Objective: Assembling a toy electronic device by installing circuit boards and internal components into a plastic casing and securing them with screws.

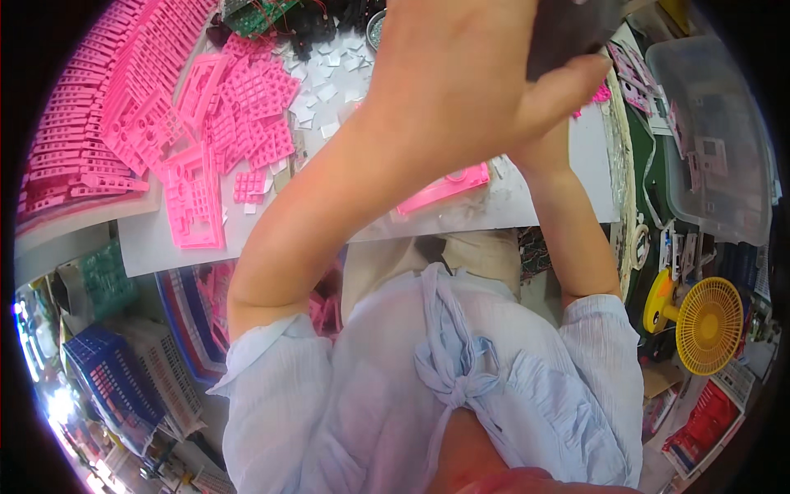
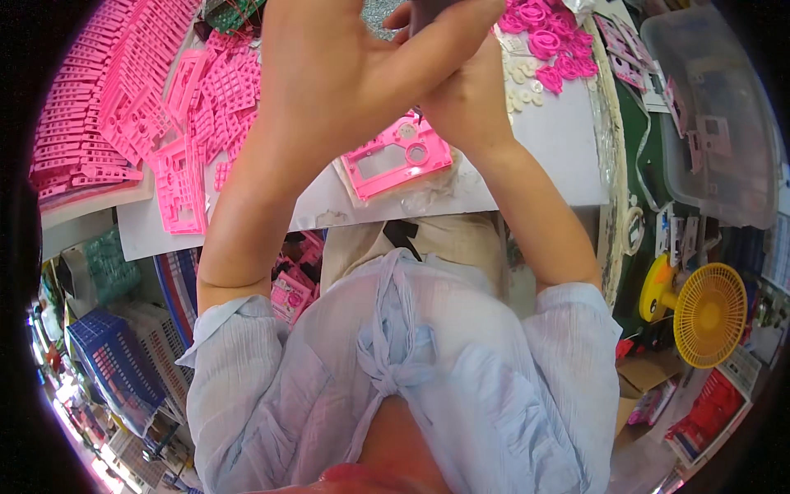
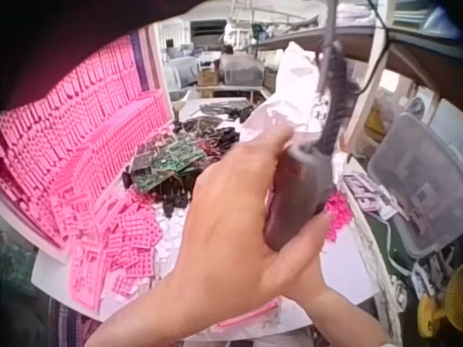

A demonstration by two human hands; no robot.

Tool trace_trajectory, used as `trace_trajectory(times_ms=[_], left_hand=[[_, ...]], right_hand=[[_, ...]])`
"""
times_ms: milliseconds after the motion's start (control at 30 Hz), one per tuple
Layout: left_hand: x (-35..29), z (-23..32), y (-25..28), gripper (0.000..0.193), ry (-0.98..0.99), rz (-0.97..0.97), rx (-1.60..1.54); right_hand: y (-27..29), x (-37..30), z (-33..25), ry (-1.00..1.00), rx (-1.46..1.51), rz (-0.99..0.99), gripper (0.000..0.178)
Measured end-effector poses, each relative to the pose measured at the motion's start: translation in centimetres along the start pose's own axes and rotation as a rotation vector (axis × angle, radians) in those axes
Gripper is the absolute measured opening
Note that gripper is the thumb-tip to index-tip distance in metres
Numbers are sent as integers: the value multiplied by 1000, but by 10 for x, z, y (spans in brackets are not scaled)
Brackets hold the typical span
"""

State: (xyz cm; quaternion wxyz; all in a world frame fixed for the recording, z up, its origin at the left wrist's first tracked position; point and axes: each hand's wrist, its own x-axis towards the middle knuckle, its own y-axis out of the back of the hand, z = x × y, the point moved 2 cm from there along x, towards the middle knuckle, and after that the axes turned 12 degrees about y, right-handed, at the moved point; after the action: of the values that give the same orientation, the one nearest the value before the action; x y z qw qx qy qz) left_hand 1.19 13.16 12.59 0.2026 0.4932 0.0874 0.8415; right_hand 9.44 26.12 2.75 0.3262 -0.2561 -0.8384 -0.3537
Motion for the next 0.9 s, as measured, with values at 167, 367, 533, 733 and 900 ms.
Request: trace_trajectory(times_ms=[167,367,533,733,900], left_hand=[[-74,-38,26,34,239,-211,42],[-161,-59,1,34,285,-644,244],[-161,-60,-11,43,216,-766,375],[-162,-54,-11,39,169,-767,547],[-158,-46,-16,37,191,-775,608]], right_hand=[[4,13,-17,-367,732,127,26],[3,-3,4,-256,938,67,26],[11,-4,7,-253,924,6,30],[16,0,17,-265,893,-42,32],[18,-1,30,-218,975,-125,33]])
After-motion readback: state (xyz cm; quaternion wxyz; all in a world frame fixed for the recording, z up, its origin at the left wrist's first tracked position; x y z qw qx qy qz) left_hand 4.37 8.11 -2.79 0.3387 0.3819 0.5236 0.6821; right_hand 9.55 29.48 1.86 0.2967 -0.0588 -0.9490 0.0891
